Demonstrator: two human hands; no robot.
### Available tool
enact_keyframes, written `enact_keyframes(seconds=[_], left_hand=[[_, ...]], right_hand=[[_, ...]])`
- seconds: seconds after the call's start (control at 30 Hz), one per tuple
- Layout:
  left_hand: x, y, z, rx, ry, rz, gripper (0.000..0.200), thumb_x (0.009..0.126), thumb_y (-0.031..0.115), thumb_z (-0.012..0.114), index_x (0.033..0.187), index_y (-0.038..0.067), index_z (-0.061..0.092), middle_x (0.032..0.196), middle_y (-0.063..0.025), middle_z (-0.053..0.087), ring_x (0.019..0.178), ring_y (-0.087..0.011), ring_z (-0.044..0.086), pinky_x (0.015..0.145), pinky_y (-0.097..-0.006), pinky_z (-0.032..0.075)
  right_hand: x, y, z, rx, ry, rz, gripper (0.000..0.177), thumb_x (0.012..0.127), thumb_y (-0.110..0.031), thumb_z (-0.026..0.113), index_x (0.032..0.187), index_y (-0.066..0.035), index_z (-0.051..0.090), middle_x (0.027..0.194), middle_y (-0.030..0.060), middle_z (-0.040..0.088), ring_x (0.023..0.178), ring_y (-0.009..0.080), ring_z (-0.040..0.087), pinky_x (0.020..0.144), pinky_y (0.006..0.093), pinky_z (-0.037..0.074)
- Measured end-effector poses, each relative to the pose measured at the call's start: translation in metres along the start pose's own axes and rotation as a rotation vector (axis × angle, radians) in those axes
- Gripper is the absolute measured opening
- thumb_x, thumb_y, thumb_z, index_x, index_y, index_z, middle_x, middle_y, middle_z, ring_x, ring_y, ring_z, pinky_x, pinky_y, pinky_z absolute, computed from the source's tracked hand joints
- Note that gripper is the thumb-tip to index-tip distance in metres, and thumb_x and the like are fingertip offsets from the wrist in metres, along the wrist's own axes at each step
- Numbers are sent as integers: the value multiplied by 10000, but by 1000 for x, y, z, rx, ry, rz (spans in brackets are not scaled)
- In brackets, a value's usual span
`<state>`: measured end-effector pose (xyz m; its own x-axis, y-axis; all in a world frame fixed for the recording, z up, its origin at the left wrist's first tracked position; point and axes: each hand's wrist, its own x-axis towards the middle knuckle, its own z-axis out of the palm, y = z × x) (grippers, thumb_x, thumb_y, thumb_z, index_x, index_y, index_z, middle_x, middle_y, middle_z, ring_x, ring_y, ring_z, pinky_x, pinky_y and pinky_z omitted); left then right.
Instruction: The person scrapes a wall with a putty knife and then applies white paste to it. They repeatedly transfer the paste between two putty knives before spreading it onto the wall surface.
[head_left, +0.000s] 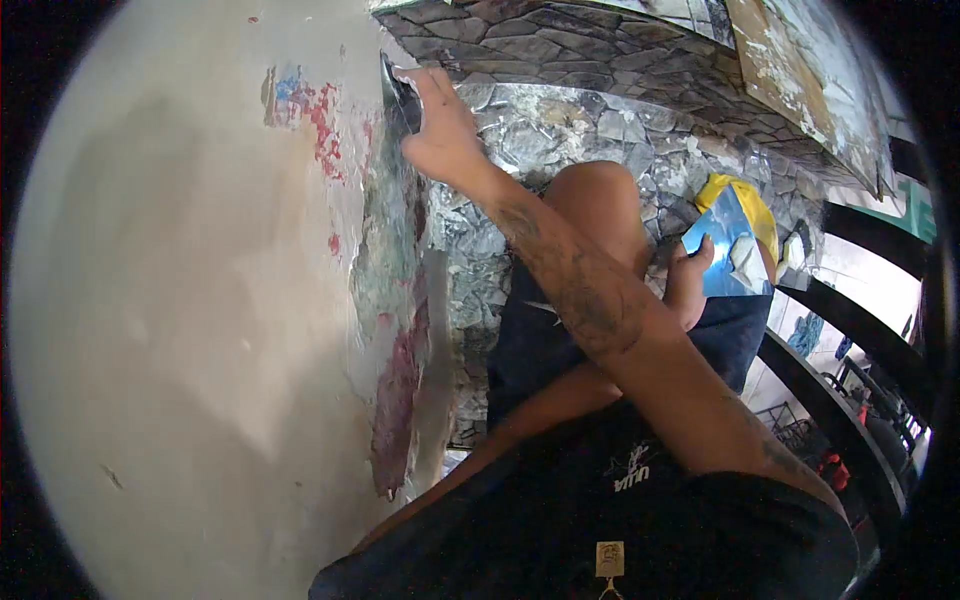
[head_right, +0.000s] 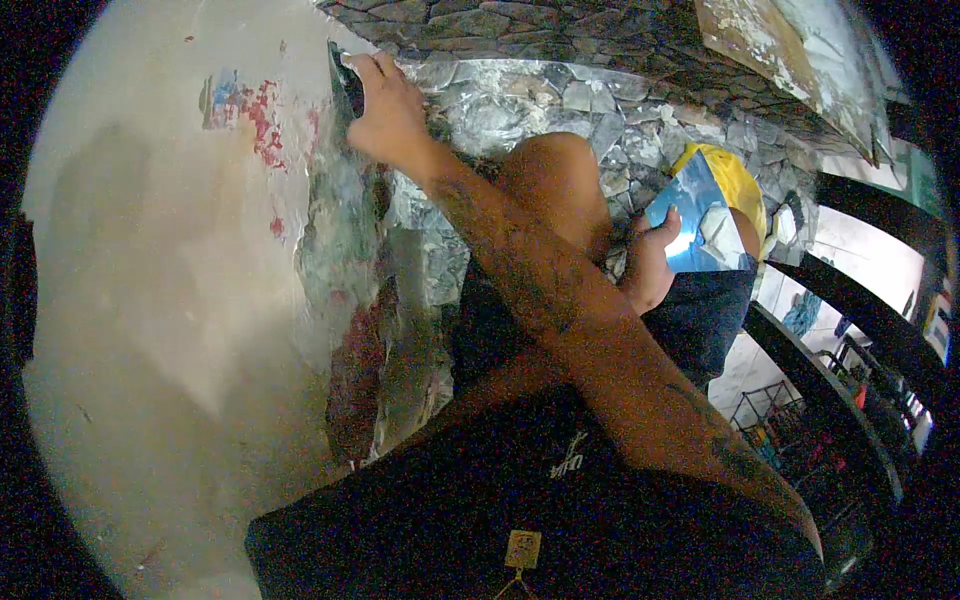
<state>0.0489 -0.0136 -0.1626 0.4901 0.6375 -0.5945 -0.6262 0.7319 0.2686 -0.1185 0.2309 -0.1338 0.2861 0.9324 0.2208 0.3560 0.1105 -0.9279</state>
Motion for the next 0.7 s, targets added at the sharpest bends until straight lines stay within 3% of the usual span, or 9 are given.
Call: enact_keyframes(seconds=[0.4, 0.5, 0.6, 0.63, 0.7], left_hand=[[0, 3, 2, -72, -57, -35, 179, 910, 172, 505, 1033, 50, 552, 885, -39, 592, 786, -171, 585, 715, -349, 489], [4, -2, -8, 29, -63, -65, 183, 920, 179, 495, 1041, 55, 554, 912, -44, 596, 839, -171, 585, 756, -341, 478], [-2, 8, -2, -108, -113, -37, 181, 920, 174, 496, 1045, 58, 556, 928, -40, 598, 859, -164, 583, 772, -332, 472], [-3, 11, -2, -118, -80, -46, 183, 912, 166, 509, 1051, 57, 556, 938, -42, 600, 859, -168, 584, 772, -333, 472], [-3, 16, 0, -132, -81, -33, 186, 907, 164, 517, 1053, 54, 551, 944, -40, 596, 849, -170, 581, 768, -332, 471]], right_hand=[[-44, -33, 0, 48, -47, 69, 618, 555, 55, 517, 1156, -76, 458, 1069, 170, 453, 1016, 412, 481, 848, 408, 421], [-62, -40, -3, 106, -20, 26, 626, 575, 104, 456, 1176, -73, 452, 1069, 156, 457, 1041, 369, 478, 887, 379, 397], [-87, -49, -10, 252, 90, -34, 647, 582, 143, 393, 1197, -52, 442, 1083, 149, 462, 1066, 315, 465, 932, 359, 359], [-91, -51, -14, 286, 89, 95, 657, 573, 152, 376, 1201, -29, 437, 1105, 151, 464, 1080, 288, 456, 956, 360, 340], [-62, -36, -16, 351, 186, -22, 639, 577, 147, 370, 1189, -23, 441, 1109, 155, 473, 1086, 284, 457, 965, 350, 333]])
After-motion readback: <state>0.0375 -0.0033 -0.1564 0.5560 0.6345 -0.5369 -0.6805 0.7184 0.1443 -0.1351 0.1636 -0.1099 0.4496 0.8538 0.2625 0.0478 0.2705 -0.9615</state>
